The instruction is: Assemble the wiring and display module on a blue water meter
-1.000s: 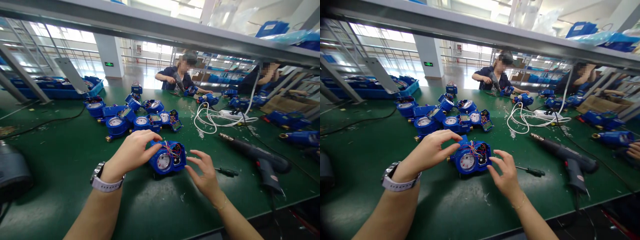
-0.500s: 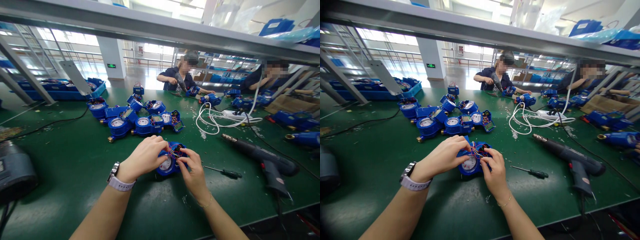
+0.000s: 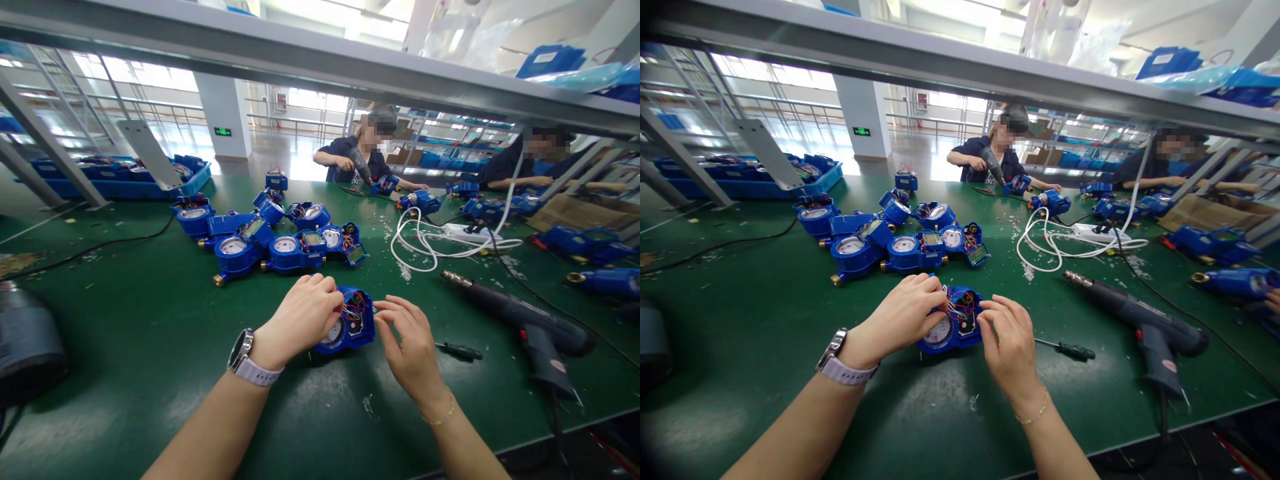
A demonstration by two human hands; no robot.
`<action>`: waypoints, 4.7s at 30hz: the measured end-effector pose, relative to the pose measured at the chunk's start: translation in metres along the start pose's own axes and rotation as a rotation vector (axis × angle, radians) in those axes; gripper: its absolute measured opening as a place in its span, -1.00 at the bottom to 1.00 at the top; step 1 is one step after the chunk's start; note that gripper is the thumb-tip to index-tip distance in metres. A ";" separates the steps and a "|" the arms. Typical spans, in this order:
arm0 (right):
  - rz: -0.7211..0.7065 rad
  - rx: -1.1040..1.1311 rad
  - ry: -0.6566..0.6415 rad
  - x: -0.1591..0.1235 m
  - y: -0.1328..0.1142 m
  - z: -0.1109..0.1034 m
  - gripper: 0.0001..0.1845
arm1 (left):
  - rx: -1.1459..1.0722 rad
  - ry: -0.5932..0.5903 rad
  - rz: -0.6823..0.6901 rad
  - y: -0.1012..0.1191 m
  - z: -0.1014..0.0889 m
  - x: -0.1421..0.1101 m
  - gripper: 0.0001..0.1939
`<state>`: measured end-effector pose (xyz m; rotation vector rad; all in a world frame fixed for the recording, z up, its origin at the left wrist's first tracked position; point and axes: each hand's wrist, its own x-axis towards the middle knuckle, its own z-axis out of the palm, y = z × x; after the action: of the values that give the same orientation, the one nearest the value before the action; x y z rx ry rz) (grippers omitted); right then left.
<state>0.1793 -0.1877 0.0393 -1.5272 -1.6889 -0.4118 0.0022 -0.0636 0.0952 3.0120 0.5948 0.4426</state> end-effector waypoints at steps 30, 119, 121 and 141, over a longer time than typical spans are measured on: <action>0.230 0.502 -0.138 0.026 0.002 0.050 -0.89 | -0.619 0.042 -0.204 -0.015 0.002 -0.001 -0.74; 0.039 0.363 0.080 0.011 0.009 0.040 -0.85 | -0.669 0.139 -0.132 -0.031 0.003 0.000 -0.93; 0.017 0.341 0.069 0.011 0.004 0.042 -0.83 | -0.579 0.072 -0.137 -0.029 0.003 -0.002 -0.91; 0.079 0.361 0.069 0.011 -0.014 0.050 -0.94 | -0.581 0.104 -0.153 -0.013 0.013 0.008 -0.84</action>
<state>0.1496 -0.1482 0.0207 -1.2932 -1.5452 -0.1078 0.0087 -0.0485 0.0834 2.3885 0.5741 0.6361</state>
